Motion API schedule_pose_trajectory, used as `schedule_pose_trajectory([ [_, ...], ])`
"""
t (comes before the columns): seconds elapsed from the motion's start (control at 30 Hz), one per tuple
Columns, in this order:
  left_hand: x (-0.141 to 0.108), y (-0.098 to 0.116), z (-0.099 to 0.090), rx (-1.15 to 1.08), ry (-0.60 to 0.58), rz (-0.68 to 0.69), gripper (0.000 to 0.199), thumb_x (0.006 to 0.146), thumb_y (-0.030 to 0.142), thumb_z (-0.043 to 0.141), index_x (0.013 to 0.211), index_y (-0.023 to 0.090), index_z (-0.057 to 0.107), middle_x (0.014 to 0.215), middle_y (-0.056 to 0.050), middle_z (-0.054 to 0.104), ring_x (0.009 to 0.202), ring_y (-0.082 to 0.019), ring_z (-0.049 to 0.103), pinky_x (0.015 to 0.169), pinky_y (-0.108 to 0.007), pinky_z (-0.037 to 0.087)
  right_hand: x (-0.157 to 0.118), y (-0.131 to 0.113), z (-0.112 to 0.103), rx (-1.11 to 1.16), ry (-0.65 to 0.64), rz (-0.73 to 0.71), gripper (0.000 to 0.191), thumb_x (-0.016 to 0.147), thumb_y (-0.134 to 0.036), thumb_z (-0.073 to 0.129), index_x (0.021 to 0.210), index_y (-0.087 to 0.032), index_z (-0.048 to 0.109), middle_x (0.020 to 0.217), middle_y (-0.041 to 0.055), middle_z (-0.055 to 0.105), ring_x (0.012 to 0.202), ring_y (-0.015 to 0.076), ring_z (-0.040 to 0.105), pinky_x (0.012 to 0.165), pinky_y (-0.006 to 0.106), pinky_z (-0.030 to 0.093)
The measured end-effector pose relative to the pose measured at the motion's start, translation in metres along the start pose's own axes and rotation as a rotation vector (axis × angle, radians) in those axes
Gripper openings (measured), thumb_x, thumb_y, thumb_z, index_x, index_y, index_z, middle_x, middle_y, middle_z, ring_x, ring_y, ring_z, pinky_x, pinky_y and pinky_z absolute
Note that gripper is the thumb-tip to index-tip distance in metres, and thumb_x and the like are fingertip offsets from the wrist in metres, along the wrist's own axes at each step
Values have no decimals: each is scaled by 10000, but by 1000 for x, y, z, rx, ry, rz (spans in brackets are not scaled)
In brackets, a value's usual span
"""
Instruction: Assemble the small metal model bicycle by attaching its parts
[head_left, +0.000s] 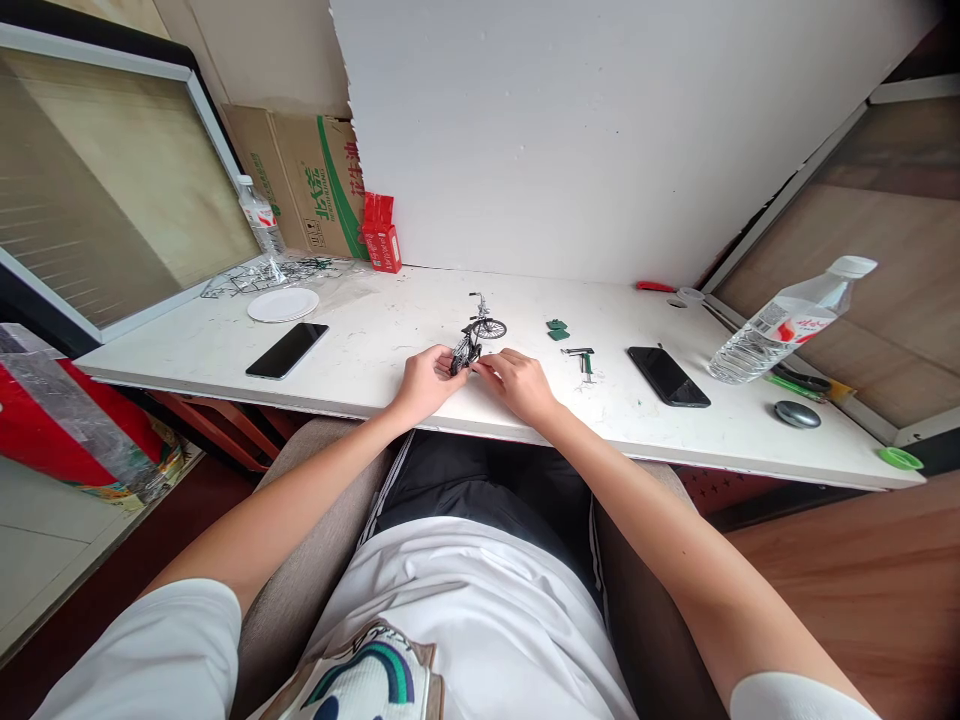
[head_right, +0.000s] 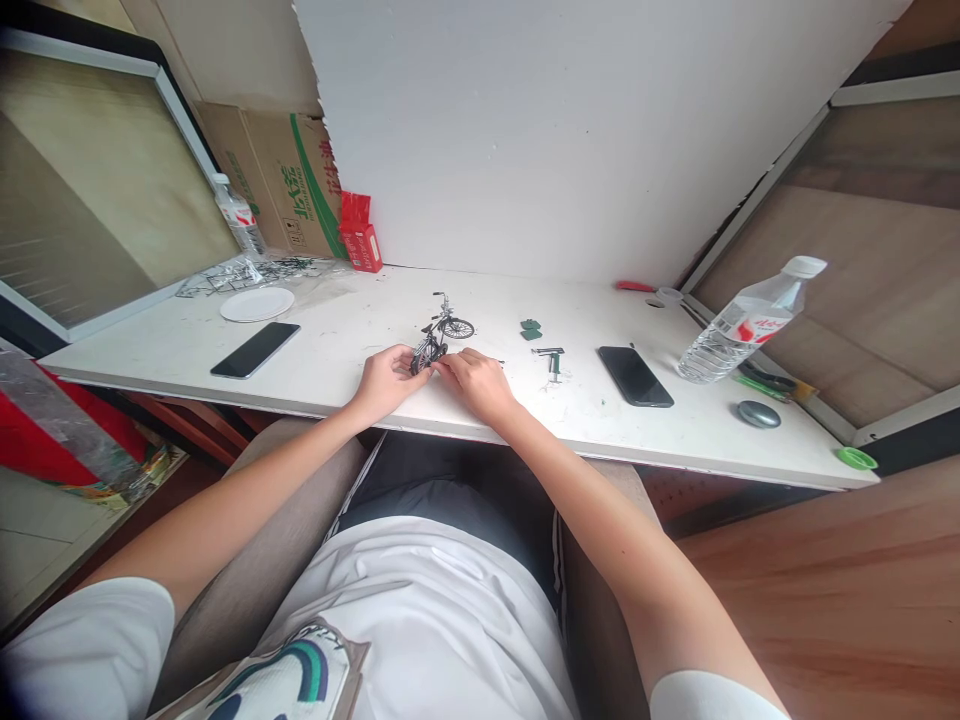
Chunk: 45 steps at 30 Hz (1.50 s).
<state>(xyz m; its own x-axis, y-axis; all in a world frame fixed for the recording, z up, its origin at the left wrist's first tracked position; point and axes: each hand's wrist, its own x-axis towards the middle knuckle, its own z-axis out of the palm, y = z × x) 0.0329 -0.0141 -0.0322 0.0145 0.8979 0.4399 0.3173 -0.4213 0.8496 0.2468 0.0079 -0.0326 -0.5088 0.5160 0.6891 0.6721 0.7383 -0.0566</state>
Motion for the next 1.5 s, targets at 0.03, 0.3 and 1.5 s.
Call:
schedule_pose_trajectory([
  [0.03, -1, 1, 1, -3, 9, 2, 222, 790, 307, 844, 938, 183, 734, 865, -53, 784, 793, -188, 726, 727, -292, 609, 0, 0, 0, 2, 3, 15, 326, 1164, -377, 564, 1032, -185, 793, 896, 91, 833, 807, 235, 742, 661, 356, 477],
  [0.3, -8, 7, 9, -5, 65, -20, 318, 780, 316, 864, 916, 214, 595, 850, -23, 705, 816, -173, 685, 696, -261, 555, -1, 5, 0, 194, 40, 96, 363, 1172, -421, 525, 1031, -200, 776, 856, 90, 811, 751, 221, 738, 684, 330, 514],
  [1.5, -13, 9, 10, 22, 158, 99, 306, 864, 276, 791, 927, 248, 494, 875, -10, 696, 826, -176, 686, 688, -244, 541, 4, -6, -9, 90, -126, 41, 397, 1197, -407, 427, 967, -205, 680, 888, 94, 723, 855, 235, 633, 659, 346, 364],
])
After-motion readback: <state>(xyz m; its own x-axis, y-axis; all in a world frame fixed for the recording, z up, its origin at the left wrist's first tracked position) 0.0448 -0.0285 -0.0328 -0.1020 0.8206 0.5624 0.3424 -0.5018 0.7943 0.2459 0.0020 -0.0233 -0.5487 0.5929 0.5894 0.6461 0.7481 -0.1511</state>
